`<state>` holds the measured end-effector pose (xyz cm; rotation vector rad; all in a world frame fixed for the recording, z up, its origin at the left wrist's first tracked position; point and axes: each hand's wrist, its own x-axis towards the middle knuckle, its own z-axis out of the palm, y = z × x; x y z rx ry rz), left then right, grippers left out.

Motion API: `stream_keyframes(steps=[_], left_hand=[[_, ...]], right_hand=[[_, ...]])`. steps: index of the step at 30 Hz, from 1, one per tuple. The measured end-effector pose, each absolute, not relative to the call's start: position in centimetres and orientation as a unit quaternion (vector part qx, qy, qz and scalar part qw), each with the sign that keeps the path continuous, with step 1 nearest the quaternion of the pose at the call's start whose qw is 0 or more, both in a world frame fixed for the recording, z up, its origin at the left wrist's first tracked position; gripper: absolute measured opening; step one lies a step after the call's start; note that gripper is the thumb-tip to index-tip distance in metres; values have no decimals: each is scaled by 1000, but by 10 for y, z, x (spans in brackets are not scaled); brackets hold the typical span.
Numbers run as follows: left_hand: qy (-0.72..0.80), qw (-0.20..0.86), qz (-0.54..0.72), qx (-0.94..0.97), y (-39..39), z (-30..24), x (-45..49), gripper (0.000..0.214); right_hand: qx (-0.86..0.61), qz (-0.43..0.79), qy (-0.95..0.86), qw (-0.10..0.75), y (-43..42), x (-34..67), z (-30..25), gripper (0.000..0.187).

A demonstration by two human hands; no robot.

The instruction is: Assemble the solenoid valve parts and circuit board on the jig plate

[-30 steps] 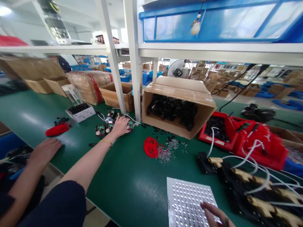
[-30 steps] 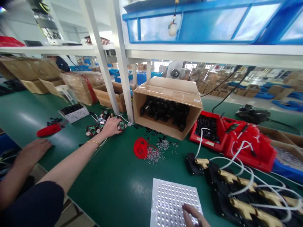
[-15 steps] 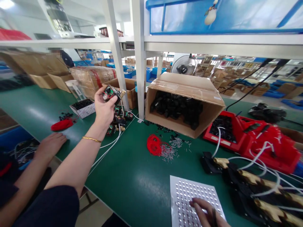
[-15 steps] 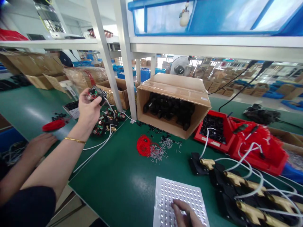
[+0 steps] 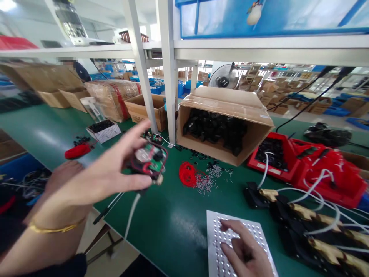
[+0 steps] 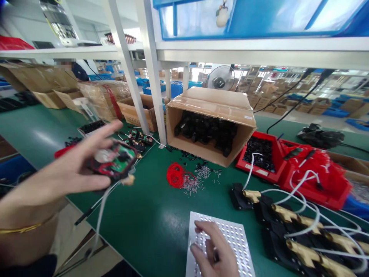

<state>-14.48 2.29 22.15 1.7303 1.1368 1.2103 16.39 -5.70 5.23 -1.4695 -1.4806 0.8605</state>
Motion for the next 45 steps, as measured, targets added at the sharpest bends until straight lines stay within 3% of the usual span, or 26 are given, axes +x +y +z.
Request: stream_keyframes(steps=[2, 4, 6, 10, 15, 17, 19, 21, 23, 28, 31, 34, 37, 42, 45], left_hand=[[381, 634, 270, 616, 21, 178, -126, 94], [309, 787, 149, 512, 20, 132, -99, 100], [250, 839, 103, 473, 17, 93, -72, 97], [204, 877, 83, 428, 14, 59, -45, 80], [335, 827, 82, 445, 11, 65, -62, 71], [453, 689, 113, 555, 3, 63, -67, 60], [543, 477, 165, 671, -10, 54, -63, 51], [554, 318, 209, 741, -25, 39, -50, 63], [531, 266, 238, 768, -37, 20, -29, 81], [539, 288, 346, 712, -45, -8, 1, 64], [530, 360, 362, 677, -33, -6, -10, 72], [503, 445, 356, 649, -19, -1, -26, 72], [481, 522, 354, 608, -12, 0, -34, 73], [487, 536, 405, 558, -18, -8, -29, 63], [492, 544, 411, 541, -16, -9, -26, 75]], right_hand=[[-521, 345, -662, 414, -48, 153, 66, 48], [-462, 368, -720, 366, -40, 143, 79, 68], [-421, 402, -754, 305, -33, 136, 89, 73], [-392, 441, -762, 268, -30, 137, 95, 47], [-596, 393, -653, 252, -35, 145, 65, 18], [-662, 355, -602, 270, -36, 143, 49, 24], [-701, 304, -572, 297, -37, 138, 37, 33], [-725, 262, -559, 306, -39, 130, 31, 37], [-740, 245, -550, 302, -41, 122, 30, 37], [-683, 321, -563, 337, -50, 123, 38, 40], [-603, 445, -517, 413, -57, 146, 37, 31], [-572, 527, -358, 516, -67, 177, 26, 48], [-587, 489, -279, 582, -80, 200, 12, 62], [-617, 491, -231, 570, -97, 196, -4, 71], [-590, 528, -225, 568, -89, 183, -5, 51]])
